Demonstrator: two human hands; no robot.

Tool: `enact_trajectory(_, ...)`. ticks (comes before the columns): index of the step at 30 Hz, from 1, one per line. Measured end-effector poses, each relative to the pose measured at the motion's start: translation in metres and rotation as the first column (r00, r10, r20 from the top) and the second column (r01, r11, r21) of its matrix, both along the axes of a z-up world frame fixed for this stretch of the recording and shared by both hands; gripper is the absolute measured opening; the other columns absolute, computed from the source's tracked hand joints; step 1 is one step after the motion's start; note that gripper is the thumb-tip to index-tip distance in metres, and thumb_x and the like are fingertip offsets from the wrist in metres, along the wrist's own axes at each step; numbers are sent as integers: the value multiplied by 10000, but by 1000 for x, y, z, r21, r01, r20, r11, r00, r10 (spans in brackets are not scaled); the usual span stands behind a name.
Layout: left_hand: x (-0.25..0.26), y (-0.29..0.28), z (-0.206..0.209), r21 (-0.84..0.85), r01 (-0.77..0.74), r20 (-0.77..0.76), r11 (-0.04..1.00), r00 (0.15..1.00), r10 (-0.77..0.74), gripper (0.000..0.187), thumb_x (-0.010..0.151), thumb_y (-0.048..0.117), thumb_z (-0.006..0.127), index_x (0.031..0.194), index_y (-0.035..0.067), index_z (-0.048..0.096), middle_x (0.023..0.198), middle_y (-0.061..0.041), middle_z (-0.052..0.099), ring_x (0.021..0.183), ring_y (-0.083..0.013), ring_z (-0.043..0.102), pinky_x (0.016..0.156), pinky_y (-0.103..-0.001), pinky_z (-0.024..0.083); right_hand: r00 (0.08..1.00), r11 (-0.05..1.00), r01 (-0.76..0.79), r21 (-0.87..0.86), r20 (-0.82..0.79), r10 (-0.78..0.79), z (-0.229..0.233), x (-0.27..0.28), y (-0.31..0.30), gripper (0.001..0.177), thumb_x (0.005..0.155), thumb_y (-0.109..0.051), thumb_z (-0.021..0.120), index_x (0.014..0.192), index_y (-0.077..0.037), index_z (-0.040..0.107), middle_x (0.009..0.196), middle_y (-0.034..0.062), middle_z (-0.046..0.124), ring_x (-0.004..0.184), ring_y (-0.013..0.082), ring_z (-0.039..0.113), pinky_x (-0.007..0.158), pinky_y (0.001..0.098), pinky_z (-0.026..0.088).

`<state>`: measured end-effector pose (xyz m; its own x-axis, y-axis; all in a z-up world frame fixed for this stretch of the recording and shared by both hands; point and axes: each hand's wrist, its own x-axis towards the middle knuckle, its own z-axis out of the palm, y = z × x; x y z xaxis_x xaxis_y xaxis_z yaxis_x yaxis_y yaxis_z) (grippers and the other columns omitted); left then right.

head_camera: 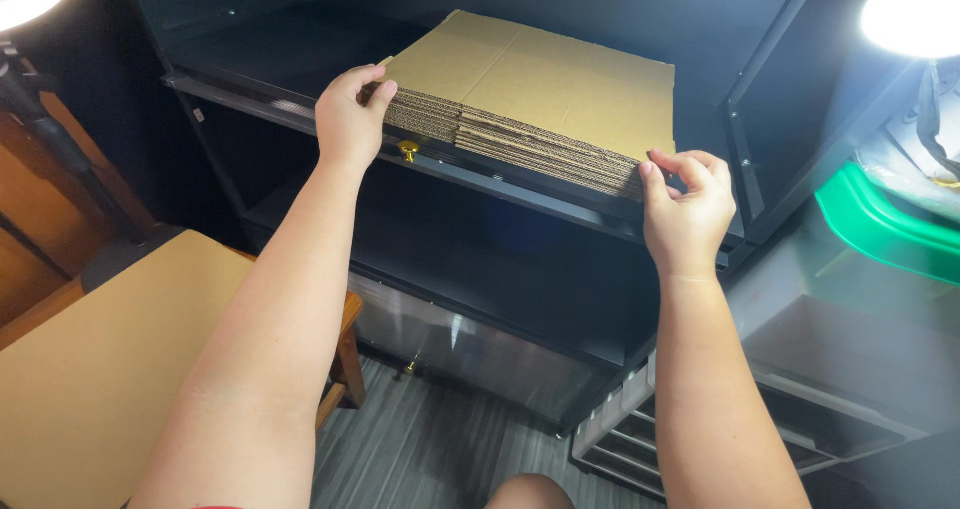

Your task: The person repeatedly picks up flat cardboard sheets from a wooden stool and places them onto a shelf inside a black cabinet. The person handles the cardboard one at a time, stacking them neatly on the shelf.

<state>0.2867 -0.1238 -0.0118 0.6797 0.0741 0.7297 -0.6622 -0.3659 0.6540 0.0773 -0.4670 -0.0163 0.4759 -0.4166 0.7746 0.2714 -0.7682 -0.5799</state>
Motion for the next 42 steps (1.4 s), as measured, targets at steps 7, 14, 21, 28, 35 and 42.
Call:
enact_trajectory(7,-4,1,1,-19,-7,51,1000,999,8,264,952,127,763,1199,35,751,1215,-126,736,1094,-238,716,953,-341,600,999,1000,2,23,-47,-1,3,1,-2,81,957,-188,784,1032,-157,784,1136,28,584,984,100,619,812,247,614)
enact_trajectory(14,8,5,-6,19,-28,112,999,993,26,224,968,106,729,1178,39,763,1185,-113,730,1085,-235,704,940,-336,597,999,1000,-4,30,-47,6,2,2,0,51,964,-170,774,1009,-149,762,1137,23,574,937,98,581,817,244,606)
enact_trajectory(21,-8,9,1,91,9,-167,996,986,7,307,997,144,655,1300,193,673,1271,-117,557,1064,-232,634,1022,-383,514,997,1000,-6,4,-74,7,3,-2,1,83,976,-172,749,1045,-126,744,1167,40,570,977,126,608,855,251,613)
enact_trajectory(28,-57,24,-8,209,-34,-204,977,976,77,541,992,254,743,1496,211,553,1422,-240,474,1367,-438,531,1159,-509,463,999,999,-40,-3,-5,40,-4,-11,7,276,922,-11,822,1190,-32,761,1214,176,590,1122,396,660,866,405,631)
enact_trajectory(35,-191,75,-78,-55,105,-367,993,923,-118,486,990,312,705,1412,89,613,1432,-257,516,1394,-463,485,1127,-520,473,973,985,-172,-9,156,171,-32,-53,48,381,1006,12,770,1366,-2,646,1377,207,471,1320,431,517,1033,475,534)
enact_trajectory(42,-348,173,-155,-270,-325,-572,907,812,121,370,1021,173,651,1358,21,630,1374,-267,587,1377,-416,531,1133,-507,469,888,872,-457,174,154,434,-115,-36,115,150,1013,32,737,1141,-45,721,1209,114,579,1271,264,613,1026,367,559)
